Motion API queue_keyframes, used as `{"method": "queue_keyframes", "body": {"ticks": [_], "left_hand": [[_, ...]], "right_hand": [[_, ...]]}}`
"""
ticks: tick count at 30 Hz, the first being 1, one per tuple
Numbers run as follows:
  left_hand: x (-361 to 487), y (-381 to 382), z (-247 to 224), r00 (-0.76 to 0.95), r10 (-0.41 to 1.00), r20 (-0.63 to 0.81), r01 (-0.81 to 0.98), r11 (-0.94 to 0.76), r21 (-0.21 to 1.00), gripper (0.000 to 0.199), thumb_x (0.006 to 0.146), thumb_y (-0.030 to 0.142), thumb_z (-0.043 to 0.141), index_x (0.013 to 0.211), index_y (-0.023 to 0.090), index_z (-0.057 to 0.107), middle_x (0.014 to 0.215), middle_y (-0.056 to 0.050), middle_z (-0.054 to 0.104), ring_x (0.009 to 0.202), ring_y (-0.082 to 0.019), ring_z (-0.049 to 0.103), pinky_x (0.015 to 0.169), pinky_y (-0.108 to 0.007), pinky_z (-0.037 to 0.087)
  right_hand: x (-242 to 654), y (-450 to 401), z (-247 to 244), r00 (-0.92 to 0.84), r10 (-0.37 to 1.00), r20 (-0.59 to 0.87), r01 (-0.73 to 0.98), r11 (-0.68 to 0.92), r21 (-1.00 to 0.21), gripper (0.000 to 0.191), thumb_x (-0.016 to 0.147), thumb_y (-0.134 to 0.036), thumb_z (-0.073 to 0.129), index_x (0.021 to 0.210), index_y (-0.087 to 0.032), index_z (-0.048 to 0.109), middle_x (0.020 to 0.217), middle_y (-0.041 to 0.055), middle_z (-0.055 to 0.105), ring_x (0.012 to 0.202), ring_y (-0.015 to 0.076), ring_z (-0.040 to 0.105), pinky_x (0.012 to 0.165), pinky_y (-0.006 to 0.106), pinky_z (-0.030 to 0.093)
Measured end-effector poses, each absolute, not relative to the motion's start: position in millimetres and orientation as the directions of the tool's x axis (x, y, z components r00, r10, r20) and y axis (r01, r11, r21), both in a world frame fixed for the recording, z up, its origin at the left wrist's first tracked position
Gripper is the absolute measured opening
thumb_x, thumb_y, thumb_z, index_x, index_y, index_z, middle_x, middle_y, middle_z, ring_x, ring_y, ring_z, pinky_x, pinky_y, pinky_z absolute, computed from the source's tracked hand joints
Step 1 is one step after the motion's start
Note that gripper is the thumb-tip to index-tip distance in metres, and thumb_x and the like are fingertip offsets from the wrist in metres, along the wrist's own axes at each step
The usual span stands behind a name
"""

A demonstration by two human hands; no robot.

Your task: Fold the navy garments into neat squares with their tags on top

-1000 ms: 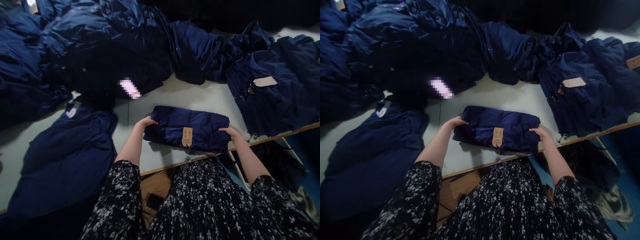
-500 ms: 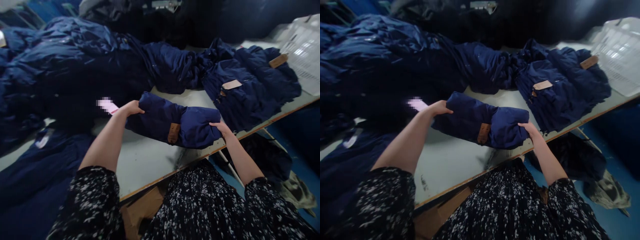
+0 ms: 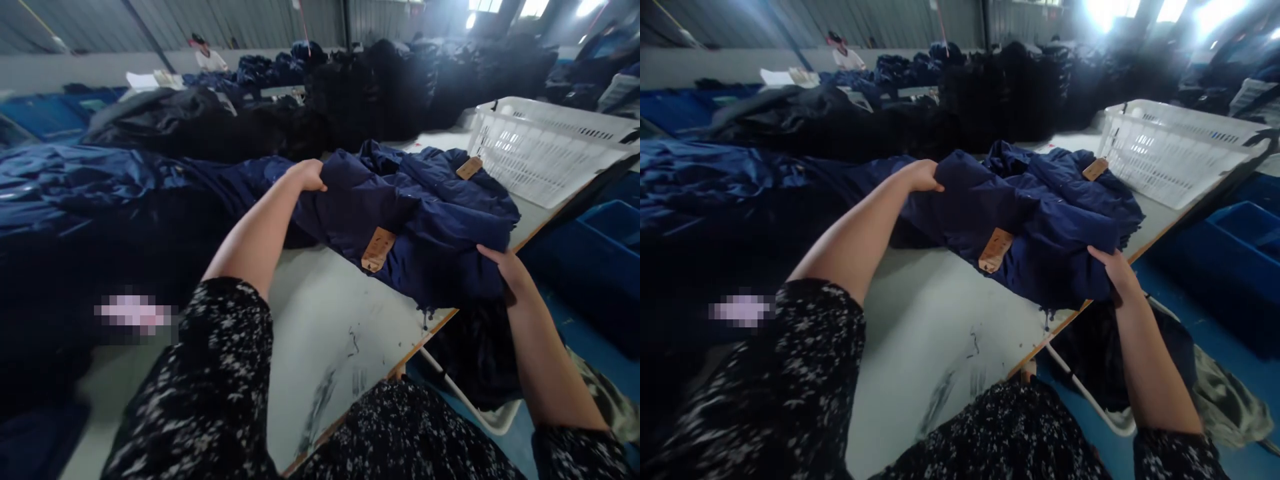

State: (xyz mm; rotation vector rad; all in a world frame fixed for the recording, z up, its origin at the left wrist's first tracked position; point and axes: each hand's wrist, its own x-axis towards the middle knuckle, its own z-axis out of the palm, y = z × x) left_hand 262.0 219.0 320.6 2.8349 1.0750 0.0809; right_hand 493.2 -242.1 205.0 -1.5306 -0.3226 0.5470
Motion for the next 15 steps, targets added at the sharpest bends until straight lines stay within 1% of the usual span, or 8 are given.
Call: {"method": "queue_keyframes", "body": {"ticks": [3, 5, 7, 9, 11, 12, 13, 15], "left_hand": [[334.7, 219.9, 333.4, 0.754, 0.656, -0.037, 0.657, -0.753, 0.027, 0.044, 0.078, 0.03, 0.083, 0.12, 0.018, 0.075, 0.111, -0.005, 0.077, 0.111, -0.021, 0.07, 0.096, -0.027, 0.051], [376.9, 222.9, 340.1, 0.736, 0.677, -0.007, 0.677, -0.736, 0.003, 0.048, 0.078, 0.033, 0.084, 0.123, 0.02, 0.073, 0.118, -0.005, 0.075, 0.118, -0.024, 0.068, 0.099, -0.031, 0.052], [412.7, 226.2, 340.3, 0.694, 0.716, 0.076, 0.718, -0.696, -0.005, 0.057, 0.081, 0.04, 0.084, 0.132, 0.02, 0.067, 0.127, -0.007, 0.071, 0.124, -0.028, 0.064, 0.103, -0.037, 0.051], [439.6, 227.9, 330.1, 0.649, 0.742, 0.171, 0.75, -0.661, 0.017, 0.071, 0.085, 0.046, 0.081, 0.145, 0.017, 0.056, 0.138, -0.012, 0.065, 0.129, -0.031, 0.061, 0.105, -0.043, 0.051], [454.4, 227.7, 309.0, 0.639, 0.744, 0.196, 0.752, -0.657, 0.041, 0.083, 0.086, 0.05, 0.079, 0.153, 0.016, 0.044, 0.147, -0.017, 0.057, 0.134, -0.035, 0.056, 0.109, -0.046, 0.049], [456.7, 227.1, 295.4, 0.652, 0.736, 0.18, 0.742, -0.669, 0.043, 0.084, 0.087, 0.052, 0.076, 0.155, 0.017, 0.042, 0.15, -0.018, 0.054, 0.137, -0.036, 0.054, 0.111, -0.047, 0.047], [455.5, 226.5, 281.0, 0.674, 0.723, 0.153, 0.727, -0.686, 0.04, 0.08, 0.089, 0.053, 0.073, 0.155, 0.018, 0.043, 0.152, -0.017, 0.053, 0.139, -0.037, 0.052, 0.113, -0.047, 0.045], [444.5, 225.2, 252.5, 0.722, 0.684, 0.102, 0.685, -0.728, 0.03, 0.064, 0.094, 0.051, 0.063, 0.149, 0.02, 0.052, 0.15, -0.013, 0.056, 0.139, -0.035, 0.052, 0.117, -0.046, 0.042]], "right_hand": [[526.7, -252.2, 200.1, 0.882, 0.459, -0.107, -0.098, -0.042, -0.994, 0.049, 0.063, -0.04, 0.09, 0.107, -0.024, 0.075, 0.108, 0.0062, 0.08, 0.11, 0.0334, 0.075, 0.102, 0.048, 0.061], [545.9, -247.9, 193.8, 0.899, 0.43, -0.081, -0.076, -0.028, -0.997, 0.051, 0.065, -0.043, 0.088, 0.109, -0.023, 0.074, 0.108, 0.0078, 0.08, 0.108, 0.0345, 0.075, 0.099, 0.05, 0.063], [561.4, -235.0, 185.5, 0.916, 0.399, -0.046, -0.052, 0.005, -0.999, 0.052, 0.068, -0.045, 0.085, 0.113, -0.022, 0.072, 0.107, 0.0094, 0.079, 0.104, 0.0351, 0.076, 0.091, 0.051, 0.066], [572.1, -218.8, 175.4, 0.927, 0.372, -0.048, -0.06, 0.023, -0.998, 0.054, 0.071, -0.047, 0.081, 0.117, -0.021, 0.07, 0.107, 0.011, 0.078, 0.1, 0.0347, 0.077, 0.085, 0.051, 0.067], [577.3, -206.1, 165.0, 0.925, 0.368, -0.09, -0.098, 0.004, -0.995, 0.058, 0.072, -0.047, 0.079, 0.122, -0.021, 0.068, 0.106, 0.0117, 0.078, 0.096, 0.0336, 0.077, 0.079, 0.049, 0.068], [577.9, -202.6, 160.3, 0.918, 0.377, -0.119, -0.119, -0.022, -0.993, 0.06, 0.071, -0.046, 0.079, 0.124, -0.021, 0.066, 0.106, 0.0114, 0.077, 0.094, 0.0328, 0.077, 0.076, 0.048, 0.068], [577.5, -201.2, 156.2, 0.91, 0.388, -0.144, -0.133, -0.055, -0.99, 0.064, 0.069, -0.044, 0.08, 0.127, -0.022, 0.064, 0.107, 0.0106, 0.077, 0.093, 0.032, 0.077, 0.073, 0.047, 0.068], [574.8, -204.5, 149.9, 0.904, 0.397, -0.157, -0.12, -0.117, -0.986, 0.074, 0.063, -0.038, 0.085, 0.132, -0.025, 0.06, 0.111, 0.0083, 0.076, 0.094, 0.0299, 0.076, 0.069, 0.042, 0.067]]}}
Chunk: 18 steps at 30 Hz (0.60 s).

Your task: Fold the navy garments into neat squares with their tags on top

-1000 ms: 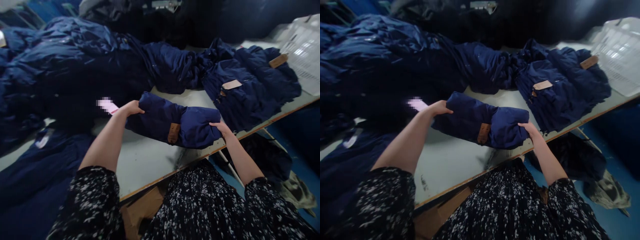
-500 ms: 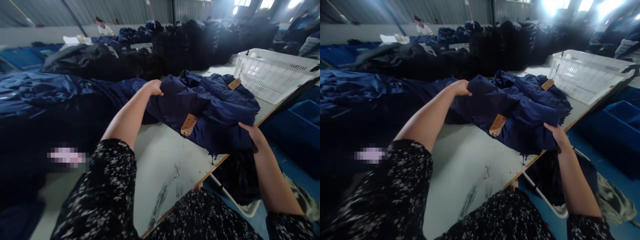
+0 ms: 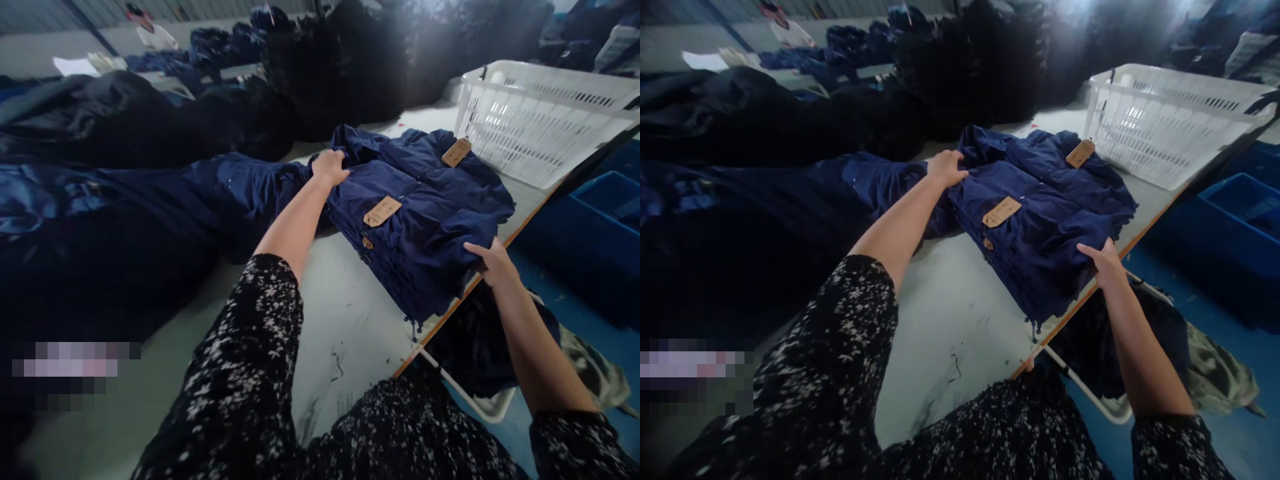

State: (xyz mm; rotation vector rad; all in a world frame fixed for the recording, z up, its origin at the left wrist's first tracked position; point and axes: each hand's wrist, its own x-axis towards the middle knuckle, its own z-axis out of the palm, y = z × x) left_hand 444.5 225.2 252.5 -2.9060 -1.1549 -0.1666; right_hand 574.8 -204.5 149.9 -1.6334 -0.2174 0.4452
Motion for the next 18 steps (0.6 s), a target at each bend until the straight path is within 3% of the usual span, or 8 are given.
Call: {"method": "queue_keyframes", "body": {"ticks": [3, 6, 8, 10, 12, 14, 16, 18], "left_hand": [[414.1, 223.6, 218.6, 0.768, 0.637, 0.068, 0.637, -0.77, 0.024, 0.044, 0.095, 0.042, 0.055, 0.133, 0.022, 0.068, 0.139, -0.006, 0.067, 0.133, -0.029, 0.057, 0.115, -0.038, 0.044], [382.2, 222.3, 198.8, 0.785, 0.619, 0.034, 0.618, -0.786, 0.024, 0.039, 0.092, 0.039, 0.056, 0.123, 0.024, 0.075, 0.13, -0.003, 0.073, 0.126, -0.026, 0.063, 0.11, -0.032, 0.047], [368.3, 219.7, 192.1, 0.797, 0.604, -0.003, 0.603, -0.797, 0.028, 0.038, 0.091, 0.038, 0.057, 0.121, 0.024, 0.077, 0.125, -0.003, 0.075, 0.122, -0.025, 0.065, 0.107, -0.031, 0.049], [365.3, 212.7, 189.1, 0.811, 0.585, -0.019, 0.585, -0.81, 0.037, 0.038, 0.092, 0.036, 0.057, 0.123, 0.025, 0.076, 0.125, -0.002, 0.075, 0.122, -0.024, 0.066, 0.107, -0.031, 0.049], [376.1, 198.9, 188.3, 0.822, 0.569, 0.01, 0.567, -0.821, 0.061, 0.041, 0.096, 0.035, 0.054, 0.13, 0.024, 0.072, 0.132, -0.004, 0.073, 0.126, -0.024, 0.064, 0.111, -0.032, 0.047], [399.3, 178.0, 187.3, 0.836, 0.543, 0.072, 0.534, -0.837, 0.115, 0.046, 0.101, 0.035, 0.046, 0.14, 0.02, 0.066, 0.142, -0.009, 0.067, 0.133, -0.025, 0.06, 0.116, -0.036, 0.043], [429.4, 152.7, 183.8, 0.853, 0.508, 0.123, 0.481, -0.855, 0.194, 0.053, 0.105, 0.039, 0.039, 0.152, 0.02, 0.055, 0.154, -0.012, 0.057, 0.143, -0.026, 0.051, 0.122, -0.042, 0.037], [457.9, 128.1, 176.1, 0.858, 0.503, 0.106, 0.47, -0.85, 0.237, 0.064, 0.103, 0.055, 0.041, 0.162, 0.029, 0.041, 0.168, -0.01, 0.039, 0.155, -0.035, 0.032, 0.124, -0.059, 0.029]], "right_hand": [[571.5, -223.2, 144.5, 0.916, 0.386, -0.112, -0.03, -0.212, -0.977, 0.084, 0.061, -0.036, 0.087, 0.138, -0.028, 0.055, 0.117, 0.007, 0.074, 0.088, 0.0268, 0.075, 0.06, 0.037, 0.065], [574.7, -252.5, 145.1, 0.908, 0.402, -0.122, 0.07, -0.432, -0.899, 0.074, 0.072, -0.045, 0.081, 0.138, -0.023, 0.057, 0.103, 0.0094, 0.076, 0.074, 0.0267, 0.074, 0.054, 0.036, 0.06], [580.8, -267.8, 151.0, 0.918, 0.384, -0.098, 0.189, -0.641, -0.744, 0.061, 0.079, -0.051, 0.075, 0.13, -0.018, 0.066, 0.091, 0.011, 0.076, 0.077, 0.03, 0.074, 0.062, 0.04, 0.061], [588.4, -269.2, 160.7, 0.927, 0.374, 0.039, 0.335, -0.775, -0.536, 0.051, 0.086, -0.054, 0.067, 0.122, -0.018, 0.072, 0.093, 0.0134, 0.077, 0.091, 0.0339, 0.074, 0.077, 0.046, 0.061], [595.4, -252.4, 170.4, 0.865, 0.456, 0.208, 0.502, -0.776, -0.382, 0.048, 0.093, -0.053, 0.057, 0.124, -0.02, 0.073, 0.108, 0.0152, 0.077, 0.106, 0.0349, 0.072, 0.091, 0.05, 0.058], [600.7, -222.4, 175.3, 0.729, 0.609, 0.312, 0.683, -0.67, -0.289, 0.05, 0.097, -0.051, 0.052, 0.133, -0.022, 0.07, 0.129, 0.0151, 0.072, 0.12, 0.0347, 0.066, 0.103, 0.054, 0.052], [604.7, -190.4, 171.7, 0.597, 0.737, 0.316, 0.801, -0.565, -0.198, 0.058, 0.097, -0.057, 0.052, 0.144, -0.024, 0.063, 0.149, 0.0144, 0.06, 0.137, 0.038, 0.054, 0.114, 0.063, 0.04], [608.3, -166.9, 158.5, 0.552, 0.798, 0.243, 0.833, -0.54, -0.122, 0.072, 0.096, -0.066, 0.05, 0.157, -0.027, 0.05, 0.164, 0.0139, 0.045, 0.149, 0.0438, 0.038, 0.116, 0.075, 0.028]]}}
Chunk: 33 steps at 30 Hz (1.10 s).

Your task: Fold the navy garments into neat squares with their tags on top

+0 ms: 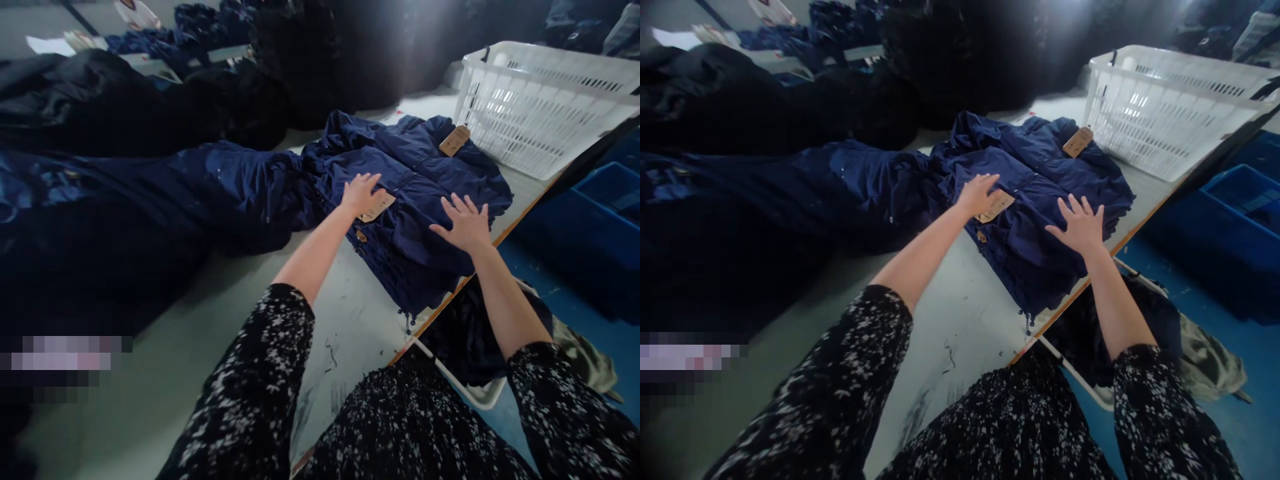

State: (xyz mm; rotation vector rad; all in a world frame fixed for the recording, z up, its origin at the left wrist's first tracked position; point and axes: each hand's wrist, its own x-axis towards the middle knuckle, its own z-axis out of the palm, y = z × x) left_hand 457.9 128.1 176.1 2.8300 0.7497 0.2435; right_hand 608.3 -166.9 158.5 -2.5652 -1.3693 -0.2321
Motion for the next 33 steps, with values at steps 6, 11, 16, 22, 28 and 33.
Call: {"method": "queue_keyframes", "body": {"ticks": [6, 11, 16, 22, 28, 33], "left_hand": [[489.4, 90.1, 137.1, 0.874, 0.48, -0.077, 0.484, -0.841, 0.243, 0.085, 0.09, 0.08, 0.049, 0.165, 0.045, 0.028, 0.177, -0.004, 0.012, 0.159, -0.049, 0.008, 0.118, -0.082, 0.01], [485.9, 88.8, 128.3, 0.866, 0.489, -0.104, 0.499, -0.835, 0.234, 0.085, 0.092, 0.079, 0.044, 0.166, 0.043, 0.023, 0.178, -0.004, 0.006, 0.16, -0.048, 0.005, 0.119, -0.081, 0.007], [475.8, 92.8, 154.0, 0.878, 0.461, -0.131, 0.48, -0.841, 0.25, 0.075, 0.101, 0.07, 0.028, 0.168, 0.038, 0.019, 0.177, -0.004, 0.011, 0.163, -0.039, 0.001, 0.123, -0.076, 0.003], [413.3, 81.1, 171.7, 0.872, 0.489, 0.014, 0.476, -0.854, 0.208, 0.068, 0.106, 0.055, 0.033, 0.167, 0.024, 0.029, 0.176, -0.011, 0.018, 0.163, -0.034, 0.006, 0.129, -0.065, 0.007], [298.4, 68.2, 142.6, 0.83, 0.553, 0.07, 0.54, -0.829, 0.144, 0.067, 0.103, 0.045, 0.048, 0.165, 0.023, 0.034, 0.173, -0.014, 0.028, 0.163, -0.032, 0.012, 0.13, -0.06, 0.009], [161.2, 38.3, 116.2, 0.678, 0.735, 0.01, 0.73, -0.674, 0.116, 0.06, 0.099, 0.03, 0.057, 0.157, 0.025, 0.047, 0.165, -0.013, 0.044, 0.159, -0.028, 0.028, 0.131, -0.052, 0.019]], "right_hand": [[612.8, -156.5, 98.7, 0.601, 0.795, 0.083, 0.8, -0.596, -0.071, 0.082, 0.097, -0.072, 0.041, 0.167, -0.031, 0.028, 0.173, 0.0148, 0.024, 0.155, 0.0483, 0.022, 0.112, 0.083, 0.024], [607.1, -158.9, 85.4, 0.603, 0.794, 0.08, 0.797, -0.598, -0.079, 0.083, 0.098, -0.07, 0.041, 0.168, -0.027, 0.027, 0.173, 0.0175, 0.023, 0.156, 0.0489, 0.019, 0.112, 0.084, 0.021], [614.1, -161.8, 116.5, 0.573, 0.819, -0.029, 0.81, -0.571, -0.13, 0.073, 0.104, -0.064, 0.028, 0.166, -0.026, 0.033, 0.171, 0.0172, 0.03, 0.156, 0.0465, 0.024, 0.111, 0.083, 0.026], [586.8, -139.6, 158.0, 0.395, 0.915, 0.078, 0.913, -0.381, -0.145, 0.067, 0.105, -0.057, 0.034, 0.162, -0.021, 0.04, 0.167, 0.0199, 0.038, 0.155, 0.0432, 0.028, 0.114, 0.08, 0.027], [502.2, -86.7, 155.0, 0.027, 0.99, 0.141, 0.993, -0.01, -0.118, 0.065, 0.103, -0.047, 0.043, 0.162, -0.019, 0.039, 0.167, 0.0187, 0.038, 0.157, 0.0409, 0.027, 0.121, 0.072, 0.025], [397.7, -42.8, 122.9, -0.227, 0.973, 0.037, 0.961, 0.23, -0.153, 0.068, 0.101, -0.042, 0.049, 0.163, -0.016, 0.039, 0.167, 0.0188, 0.038, 0.155, 0.0393, 0.032, 0.121, 0.057, 0.036]]}}
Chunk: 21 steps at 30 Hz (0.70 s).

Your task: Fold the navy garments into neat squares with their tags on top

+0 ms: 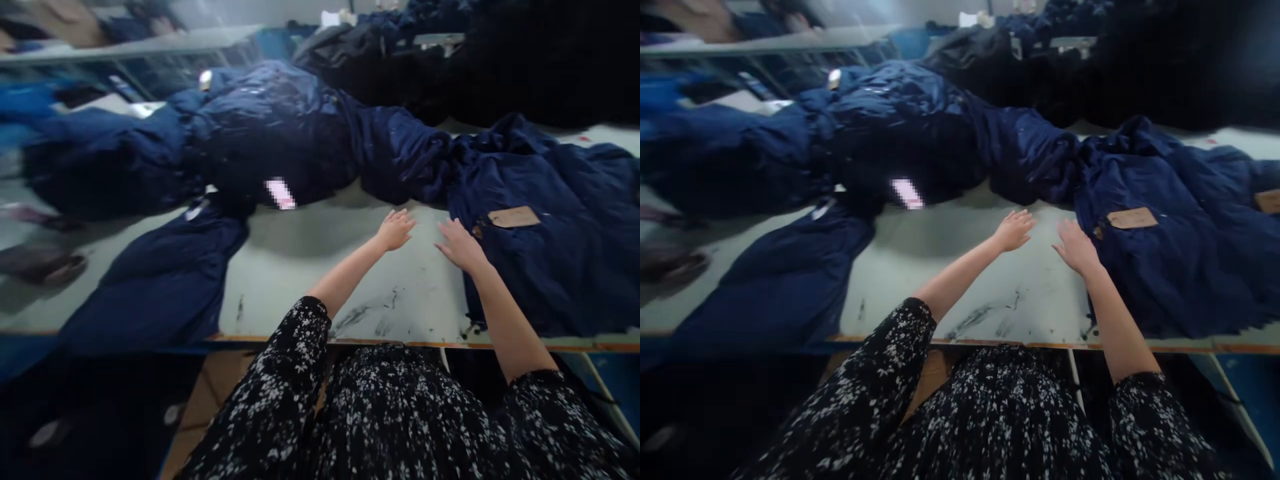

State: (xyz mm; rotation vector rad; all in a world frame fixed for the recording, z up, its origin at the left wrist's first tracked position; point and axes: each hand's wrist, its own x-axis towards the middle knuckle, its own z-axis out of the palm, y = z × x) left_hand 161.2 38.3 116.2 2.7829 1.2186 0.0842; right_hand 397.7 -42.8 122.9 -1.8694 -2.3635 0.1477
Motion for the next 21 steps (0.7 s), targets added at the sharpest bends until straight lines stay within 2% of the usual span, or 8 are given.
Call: {"method": "queue_keyframes", "body": {"ticks": [3, 7, 11, 15, 21], "left_hand": [[72.7, 9.4, 103.9, 0.523, 0.851, -0.034, 0.846, -0.515, 0.137, 0.058, 0.098, 0.027, 0.058, 0.156, 0.023, 0.049, 0.163, -0.014, 0.046, 0.157, -0.027, 0.032, 0.129, -0.049, 0.025], [-37.7, -32.4, 82.0, 0.315, 0.944, -0.095, 0.942, -0.299, 0.152, 0.058, 0.097, 0.024, 0.059, 0.155, 0.022, 0.05, 0.162, -0.016, 0.047, 0.156, -0.028, 0.034, 0.128, -0.049, 0.029], [-131.0, -69.6, 55.6, 0.153, 0.983, -0.106, 0.98, -0.137, 0.145, 0.06, 0.094, 0.021, 0.063, 0.153, 0.024, 0.051, 0.159, -0.016, 0.051, 0.154, -0.03, 0.039, 0.125, -0.05, 0.034], [-202.9, -95.2, 35.0, 0.046, 0.99, -0.135, 0.991, -0.029, 0.13, 0.06, 0.091, 0.019, 0.067, 0.15, 0.022, 0.054, 0.155, -0.018, 0.054, 0.15, -0.03, 0.044, 0.122, -0.048, 0.039], [-275.2, -100.2, 16.6, -0.089, 0.981, -0.173, 0.982, 0.115, 0.148, 0.056, 0.092, 0.017, 0.062, 0.147, 0.018, 0.054, 0.154, -0.02, 0.053, 0.149, -0.03, 0.045, 0.123, -0.049, 0.035]], "right_hand": [[320.2, -24.2, 101.6, -0.377, 0.925, -0.046, 0.909, 0.36, -0.21, 0.068, 0.101, -0.038, 0.049, 0.164, -0.015, 0.036, 0.161, 0.0188, 0.048, 0.147, 0.0348, 0.046, 0.119, 0.048, 0.04], [211.3, -14.6, 75.9, -0.517, 0.847, -0.121, 0.842, 0.479, -0.248, 0.069, 0.101, -0.036, 0.049, 0.164, -0.014, 0.035, 0.148, 0.0209, 0.06, 0.134, 0.0341, 0.057, 0.113, 0.046, 0.045], [112.3, -16.6, 53.0, -0.603, 0.772, -0.203, 0.793, 0.553, -0.255, 0.065, 0.101, -0.034, 0.051, 0.162, -0.014, 0.04, 0.148, 0.0224, 0.058, 0.131, 0.0344, 0.059, 0.107, 0.043, 0.049], [37.2, -18.8, 35.5, -0.67, 0.697, -0.257, 0.742, 0.619, -0.256, 0.062, 0.101, -0.031, 0.053, 0.16, -0.015, 0.043, 0.153, 0.0213, 0.055, 0.134, 0.032, 0.058, 0.109, 0.04, 0.048], [-23.8, -10.9, 19.4, -0.719, 0.618, -0.318, 0.687, 0.7, -0.193, 0.058, 0.102, -0.028, 0.05, 0.158, -0.016, 0.046, 0.159, 0.0166, 0.051, 0.139, 0.0303, 0.054, 0.111, 0.039, 0.048]]}}
